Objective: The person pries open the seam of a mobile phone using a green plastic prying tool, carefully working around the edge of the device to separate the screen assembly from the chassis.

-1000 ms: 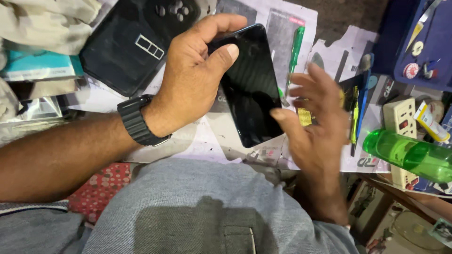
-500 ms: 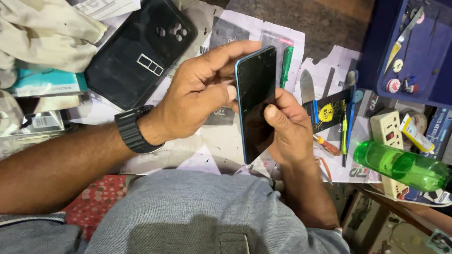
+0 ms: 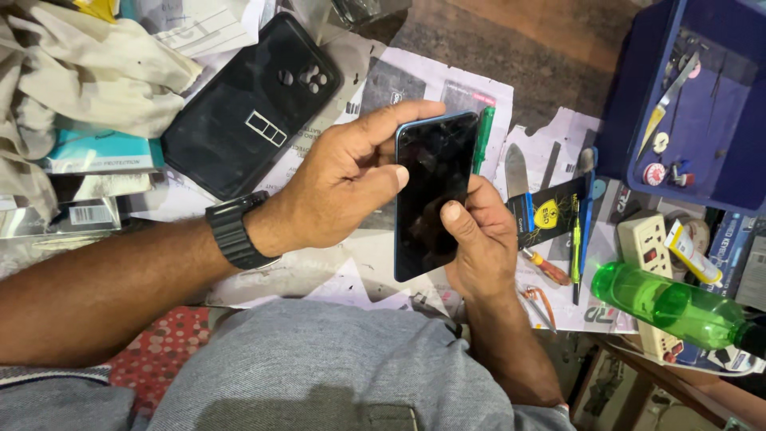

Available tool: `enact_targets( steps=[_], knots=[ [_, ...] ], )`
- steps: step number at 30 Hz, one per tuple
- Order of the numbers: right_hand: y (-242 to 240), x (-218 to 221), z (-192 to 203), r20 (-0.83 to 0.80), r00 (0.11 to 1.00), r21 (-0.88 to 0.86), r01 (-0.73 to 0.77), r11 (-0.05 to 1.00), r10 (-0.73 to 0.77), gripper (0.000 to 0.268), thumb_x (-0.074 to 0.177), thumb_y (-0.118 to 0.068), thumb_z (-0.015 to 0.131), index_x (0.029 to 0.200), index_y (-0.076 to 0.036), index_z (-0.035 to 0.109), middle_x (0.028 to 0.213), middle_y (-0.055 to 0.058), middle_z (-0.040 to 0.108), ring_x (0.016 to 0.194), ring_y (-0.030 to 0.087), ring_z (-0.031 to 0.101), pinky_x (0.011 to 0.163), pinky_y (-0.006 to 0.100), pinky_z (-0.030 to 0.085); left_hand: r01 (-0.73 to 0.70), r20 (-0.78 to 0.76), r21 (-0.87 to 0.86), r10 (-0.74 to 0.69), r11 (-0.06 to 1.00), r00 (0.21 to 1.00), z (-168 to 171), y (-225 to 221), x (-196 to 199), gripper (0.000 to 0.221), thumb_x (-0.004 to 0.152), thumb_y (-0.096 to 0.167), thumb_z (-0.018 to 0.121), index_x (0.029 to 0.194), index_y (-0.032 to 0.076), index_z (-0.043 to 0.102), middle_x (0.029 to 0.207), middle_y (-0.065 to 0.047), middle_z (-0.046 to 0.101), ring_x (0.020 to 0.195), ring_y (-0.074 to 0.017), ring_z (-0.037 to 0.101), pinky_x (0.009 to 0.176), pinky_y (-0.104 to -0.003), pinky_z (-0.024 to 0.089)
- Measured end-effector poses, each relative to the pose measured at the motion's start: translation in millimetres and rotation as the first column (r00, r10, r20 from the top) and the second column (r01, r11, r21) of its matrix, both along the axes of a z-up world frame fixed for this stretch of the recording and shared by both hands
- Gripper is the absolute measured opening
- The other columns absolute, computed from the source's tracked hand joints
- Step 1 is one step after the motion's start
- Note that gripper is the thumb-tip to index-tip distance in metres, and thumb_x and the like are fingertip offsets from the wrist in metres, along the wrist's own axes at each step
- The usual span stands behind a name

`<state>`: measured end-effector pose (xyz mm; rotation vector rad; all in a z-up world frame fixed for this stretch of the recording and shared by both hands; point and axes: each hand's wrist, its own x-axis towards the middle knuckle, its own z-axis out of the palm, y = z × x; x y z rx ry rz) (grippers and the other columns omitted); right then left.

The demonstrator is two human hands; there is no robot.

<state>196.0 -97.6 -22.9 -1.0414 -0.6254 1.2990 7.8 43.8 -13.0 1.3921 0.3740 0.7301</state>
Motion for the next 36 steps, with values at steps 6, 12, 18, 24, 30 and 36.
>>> enact_targets(
  steps=[6,12,18,24,30,36],
  knots=[
    [2,-8,-8,0.094,0.991,0.065,0.087,0.994,-0.093,0.03,0.103,-0.011,0.071,0.125,0.003,0.057,0.113,0.007,0.068,0.101,0.013,0.064,0.095,0.026,0.054,0.042,-0.144,0.091,-0.028,0.995,0.989,6,-7,6,0.033,0.085,0.016,0.08,0.11,0.003,0.064,0.088,0.004,0.062,0.079,-0.0033,0.06,0.068,-0.021,0.052],
    [2,24,38,0.923,0.384,-0.048,0.025,0.999,0.035,0.012,0.104,-0.007,0.066,0.116,-0.002,0.067,0.094,0.007,0.069,0.08,0.014,0.065,0.075,0.029,0.051,0.077,-0.007,-0.206,-0.081,0.976,0.997,2,3,4,0.023,0.101,0.015,0.069,0.12,0.002,0.067,0.103,-0.006,0.073,0.09,-0.0107,0.069,0.081,-0.028,0.061],
    [28,15,64,0.974,-0.056,-0.22,-0.05,0.974,0.217,0.04,0.083,-0.01,0.08,0.119,-0.002,0.065,0.105,0.018,0.069,0.068,0.027,0.068,0.06,0.039,0.055,0.236,0.229,-0.681,-0.104,0.693,0.968,36,30,-12,0.031,0.086,0.0,0.053,0.116,-0.003,0.062,0.103,-0.013,0.073,0.09,-0.0233,0.077,0.086,-0.04,0.064],
    [36,22,33,0.971,-0.177,-0.176,-0.093,0.98,0.158,0.042,0.079,-0.004,0.077,0.119,0.001,0.064,0.09,0.019,0.065,0.076,0.033,0.066,0.068,0.043,0.056,0.282,0.007,-0.192,-0.286,0.94,0.958,29,23,-6,0.046,0.088,-0.005,0.062,0.133,-0.004,0.058,0.114,-0.01,0.066,0.104,-0.0149,0.063,0.093,-0.028,0.055],
    [-1,68,57,0.689,0.696,0.141,0.143,0.98,-0.201,0.003,0.108,0.003,0.062,0.108,0.0,0.061,0.082,0.012,0.065,0.064,0.017,0.061,0.053,0.027,0.05,0.381,-0.095,-0.537,-0.503,0.752,0.859,19,7,6,0.075,0.076,0.0,0.058,0.149,0.005,0.043,0.102,-0.005,0.073,0.087,-0.0113,0.063,0.074,-0.025,0.053],
    [-23,41,41,0.166,0.951,0.321,0.2,0.926,-0.263,0.015,0.103,-0.005,0.064,0.114,0.006,0.063,0.095,0.023,0.071,0.078,0.027,0.072,0.067,0.036,0.06,0.425,0.092,-0.608,-0.473,0.671,0.876,-6,-14,16,0.085,0.079,0.006,0.063,0.157,0.01,0.028,0.098,-0.002,0.06,0.082,-0.013,0.06,0.071,-0.029,0.054]
  ],
)
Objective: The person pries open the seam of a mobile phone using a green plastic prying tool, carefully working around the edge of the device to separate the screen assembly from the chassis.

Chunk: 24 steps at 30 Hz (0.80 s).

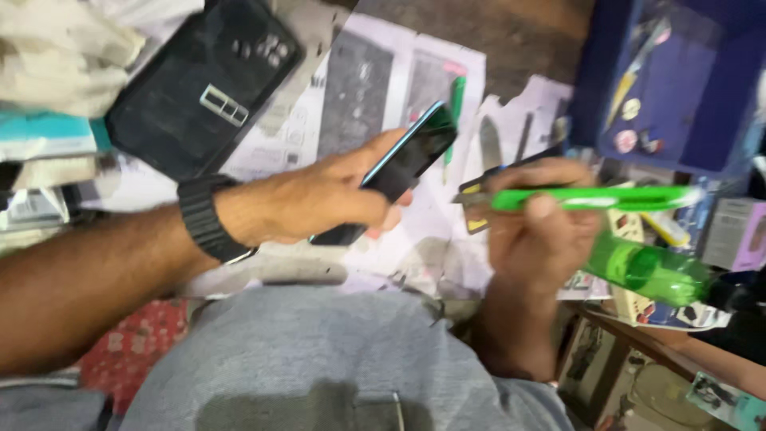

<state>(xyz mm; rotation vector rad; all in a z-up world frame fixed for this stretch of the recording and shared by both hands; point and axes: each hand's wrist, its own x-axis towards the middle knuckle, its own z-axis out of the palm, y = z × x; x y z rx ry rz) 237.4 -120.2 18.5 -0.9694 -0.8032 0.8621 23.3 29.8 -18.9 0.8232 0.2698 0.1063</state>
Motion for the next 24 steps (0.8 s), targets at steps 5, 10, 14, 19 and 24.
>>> enact_targets(
  steps=[5,10,14,19,24],
  knots=[
    [17,1,1,0.041,0.997,0.081,-0.061,0.995,0.058,0.023,0.1,-0.004,0.067,0.121,0.005,0.064,0.107,0.026,0.071,0.086,0.035,0.072,0.082,0.046,0.061,0.163,-0.227,0.525,-0.047,0.835,0.973,20,8,-2,0.052,0.072,0.014,0.073,0.123,0.006,0.062,0.088,-0.003,0.067,0.082,-0.0145,0.063,0.071,-0.032,0.054],
    [26,7,20,0.651,0.749,0.045,-0.2,0.979,0.123,0.026,0.103,-0.004,0.058,0.128,-0.002,0.059,0.122,0.022,0.071,0.111,0.034,0.073,0.099,0.045,0.06,0.404,-0.38,0.667,-0.181,0.625,0.907,31,14,-8,0.039,0.075,0.023,0.069,0.107,0.001,0.066,0.082,-0.008,0.068,0.075,-0.0189,0.067,0.066,-0.035,0.053],
    [35,-5,18,0.873,0.448,-0.073,-0.268,0.961,0.191,0.031,0.091,-0.004,0.074,0.12,-0.004,0.065,0.117,0.017,0.073,0.105,0.03,0.074,0.086,0.038,0.062,0.458,-0.377,0.549,-0.282,0.699,0.882,27,22,-7,0.044,0.072,0.023,0.07,0.11,0.0,0.069,0.083,-0.009,0.071,0.075,-0.019,0.066,0.064,-0.034,0.052],
    [25,-9,7,0.887,0.425,-0.089,-0.227,0.97,0.181,0.025,0.084,-0.003,0.084,0.102,-0.008,0.067,0.099,0.011,0.078,0.084,0.023,0.076,0.073,0.034,0.062,0.344,-0.174,0.147,-0.318,0.928,0.932,13,36,-11,0.045,0.086,0.033,0.068,0.11,-0.005,0.071,0.085,-0.011,0.073,0.074,-0.018,0.066,0.064,-0.03,0.053],
    [13,-13,-2,0.831,0.531,0.069,0.193,0.979,-0.163,0.025,0.082,0.004,0.085,0.096,-0.005,0.066,0.091,0.014,0.076,0.078,0.023,0.077,0.071,0.032,0.063,-0.061,0.049,0.029,0.06,0.998,0.997,16,36,-6,0.041,0.085,0.029,0.077,0.111,-0.002,0.07,0.101,-0.005,0.075,0.094,-0.0134,0.073,0.088,-0.03,0.062]
  ],
)
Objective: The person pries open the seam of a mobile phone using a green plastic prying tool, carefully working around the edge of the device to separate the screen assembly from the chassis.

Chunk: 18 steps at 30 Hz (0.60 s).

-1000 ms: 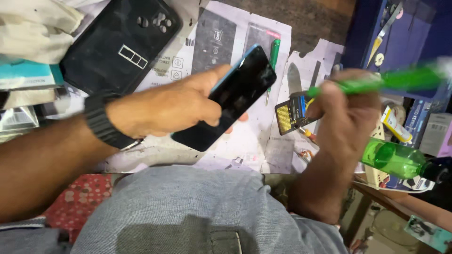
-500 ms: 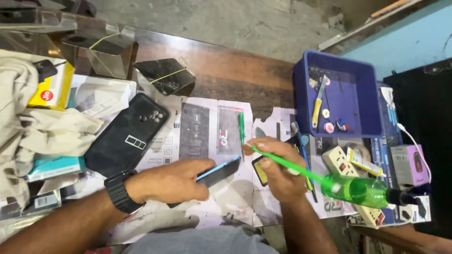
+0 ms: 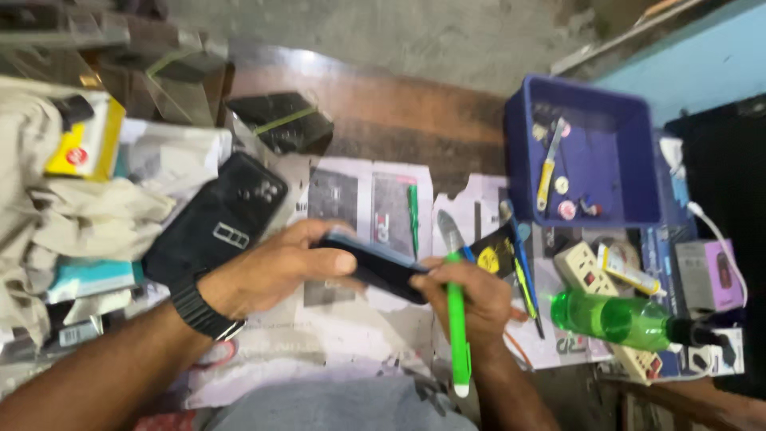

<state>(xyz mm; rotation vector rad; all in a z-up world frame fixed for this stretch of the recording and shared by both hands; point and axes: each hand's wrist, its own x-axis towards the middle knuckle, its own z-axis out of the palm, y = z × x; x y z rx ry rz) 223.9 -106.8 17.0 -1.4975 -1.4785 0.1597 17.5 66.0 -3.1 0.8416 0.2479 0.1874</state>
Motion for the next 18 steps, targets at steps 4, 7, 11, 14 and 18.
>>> enact_targets(
  steps=[4,7,11,14,18],
  knots=[
    [-12,-14,-22,0.051,0.988,0.1,0.142,0.985,-0.147,0.031,0.082,0.008,0.086,0.1,-0.004,0.064,0.089,0.015,0.073,0.084,0.025,0.076,0.081,0.036,0.064,-0.25,-0.069,0.598,0.359,0.762,0.931,-21,-8,12,0.027,0.085,0.007,0.081,0.108,0.003,0.067,0.096,-0.001,0.07,0.09,-0.0061,0.063,0.082,-0.028,0.057],
    [-22,-25,-36,0.132,0.983,0.025,0.129,0.991,-0.131,0.035,0.087,0.008,0.086,0.106,-0.004,0.06,0.1,0.019,0.074,0.089,0.025,0.075,0.077,0.033,0.062,-0.289,0.012,0.721,0.405,0.63,0.914,-35,-14,7,0.032,0.089,0.001,0.077,0.116,0.002,0.059,0.099,-0.002,0.063,0.094,-0.0113,0.063,0.085,-0.03,0.055],
    [-23,-28,-40,0.144,0.988,-0.055,0.059,0.997,-0.051,0.036,0.087,0.008,0.086,0.108,-0.002,0.059,0.097,0.018,0.072,0.088,0.029,0.076,0.072,0.033,0.061,-0.305,0.141,0.805,0.336,0.508,0.931,-33,-9,2,0.035,0.096,0.008,0.076,0.121,0.002,0.052,0.104,-0.005,0.058,0.096,-0.0166,0.064,0.083,-0.032,0.054],
    [-22,-28,-34,0.161,0.986,-0.054,-0.03,0.998,0.038,0.031,0.092,-0.007,0.082,0.11,0.0,0.057,0.097,0.019,0.069,0.092,0.035,0.075,0.078,0.04,0.063,-0.269,0.131,0.842,0.306,0.468,0.943,-34,-7,3,0.036,0.1,0.024,0.075,0.119,0.003,0.052,0.099,-0.006,0.055,0.088,-0.0182,0.061,0.074,-0.033,0.051],
    [-7,-23,-27,-0.128,0.982,0.108,-0.127,0.986,0.141,0.041,0.1,-0.032,0.066,0.117,0.004,0.055,0.101,0.023,0.071,0.089,0.028,0.075,0.077,0.037,0.063,-0.241,0.121,0.867,0.285,0.437,0.951,-43,-10,6,0.042,0.108,0.048,0.061,0.116,0.007,0.054,0.093,-0.004,0.051,0.085,-0.0175,0.056,0.074,-0.035,0.049]
  ],
)
